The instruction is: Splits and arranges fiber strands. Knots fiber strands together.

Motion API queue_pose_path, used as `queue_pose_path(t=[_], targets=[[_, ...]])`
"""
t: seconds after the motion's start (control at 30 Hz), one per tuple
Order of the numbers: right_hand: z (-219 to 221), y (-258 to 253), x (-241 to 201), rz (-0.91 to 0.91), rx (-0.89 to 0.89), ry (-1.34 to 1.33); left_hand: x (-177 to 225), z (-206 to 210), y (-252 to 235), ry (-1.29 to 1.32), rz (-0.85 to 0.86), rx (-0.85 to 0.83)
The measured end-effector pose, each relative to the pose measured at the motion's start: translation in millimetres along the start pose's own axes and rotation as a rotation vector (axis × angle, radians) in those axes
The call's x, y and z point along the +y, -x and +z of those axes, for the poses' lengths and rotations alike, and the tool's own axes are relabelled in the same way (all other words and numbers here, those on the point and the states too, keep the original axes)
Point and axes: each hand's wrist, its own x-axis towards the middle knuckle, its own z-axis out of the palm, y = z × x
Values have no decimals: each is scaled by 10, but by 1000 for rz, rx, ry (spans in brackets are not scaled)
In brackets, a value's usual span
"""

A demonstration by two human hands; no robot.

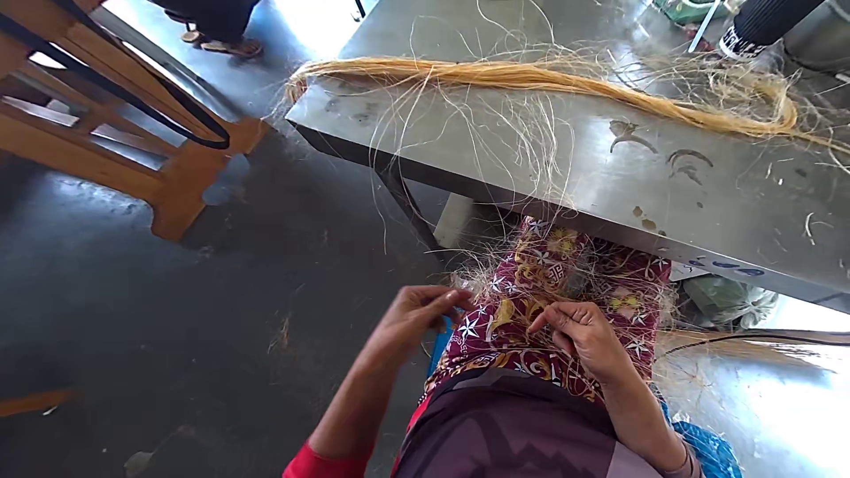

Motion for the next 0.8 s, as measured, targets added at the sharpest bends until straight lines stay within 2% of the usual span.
queue_pose_path(t=[0.13,0.3,0.53,0.8], targets=[[-5,61,21,23,-30,-111,-94,401,-47,476,-58,-99],[23,105,85,10,-24,-163,34,702,-42,730,-216,-72],[-9,184,172,9,-27,-116,89,951,-36,761,-88,98],[-55,272,241,90,-79,-152,84,998,-68,713,98,165]])
